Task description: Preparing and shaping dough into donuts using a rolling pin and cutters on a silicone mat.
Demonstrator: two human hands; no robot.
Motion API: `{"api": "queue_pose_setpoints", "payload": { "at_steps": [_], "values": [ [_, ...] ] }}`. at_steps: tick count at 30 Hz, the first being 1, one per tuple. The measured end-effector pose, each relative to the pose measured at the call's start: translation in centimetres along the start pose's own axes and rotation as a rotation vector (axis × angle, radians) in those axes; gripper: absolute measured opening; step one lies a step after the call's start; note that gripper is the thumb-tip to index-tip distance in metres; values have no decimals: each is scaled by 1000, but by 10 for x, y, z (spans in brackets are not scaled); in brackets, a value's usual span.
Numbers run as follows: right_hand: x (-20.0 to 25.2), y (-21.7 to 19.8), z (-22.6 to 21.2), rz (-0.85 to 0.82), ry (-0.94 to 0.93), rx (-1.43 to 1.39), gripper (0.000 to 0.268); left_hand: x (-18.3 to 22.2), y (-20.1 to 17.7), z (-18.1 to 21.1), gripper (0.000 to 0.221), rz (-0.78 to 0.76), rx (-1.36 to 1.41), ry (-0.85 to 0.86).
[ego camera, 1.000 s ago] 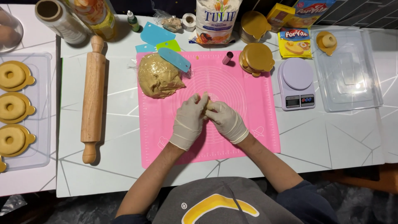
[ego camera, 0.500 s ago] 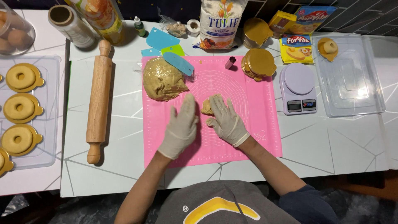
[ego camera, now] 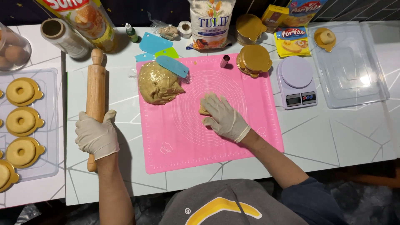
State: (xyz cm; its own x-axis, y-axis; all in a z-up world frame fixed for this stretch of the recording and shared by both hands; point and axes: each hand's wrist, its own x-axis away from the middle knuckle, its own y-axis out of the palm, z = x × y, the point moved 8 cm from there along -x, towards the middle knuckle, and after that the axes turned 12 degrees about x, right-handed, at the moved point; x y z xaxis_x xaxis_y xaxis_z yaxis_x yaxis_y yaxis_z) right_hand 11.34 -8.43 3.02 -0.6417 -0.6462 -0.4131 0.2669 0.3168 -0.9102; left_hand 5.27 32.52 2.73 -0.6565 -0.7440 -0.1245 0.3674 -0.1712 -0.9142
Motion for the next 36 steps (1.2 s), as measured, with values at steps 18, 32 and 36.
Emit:
{"api": "queue_pose_setpoints", "payload": {
  "at_steps": [18, 32, 36],
  "values": [
    [14, 43, 42, -112, 118, -463, 53, 100, -141, 156, 72, -104, 672, 298],
    [-21, -90, 91, 251, 70, 32, 44, 151, 7, 268, 83, -677, 2, 1087],
    [-24, -24, 110, -235, 156, -108, 44, 148, 68, 268, 87, -636, 41, 1173]
  ]
}}
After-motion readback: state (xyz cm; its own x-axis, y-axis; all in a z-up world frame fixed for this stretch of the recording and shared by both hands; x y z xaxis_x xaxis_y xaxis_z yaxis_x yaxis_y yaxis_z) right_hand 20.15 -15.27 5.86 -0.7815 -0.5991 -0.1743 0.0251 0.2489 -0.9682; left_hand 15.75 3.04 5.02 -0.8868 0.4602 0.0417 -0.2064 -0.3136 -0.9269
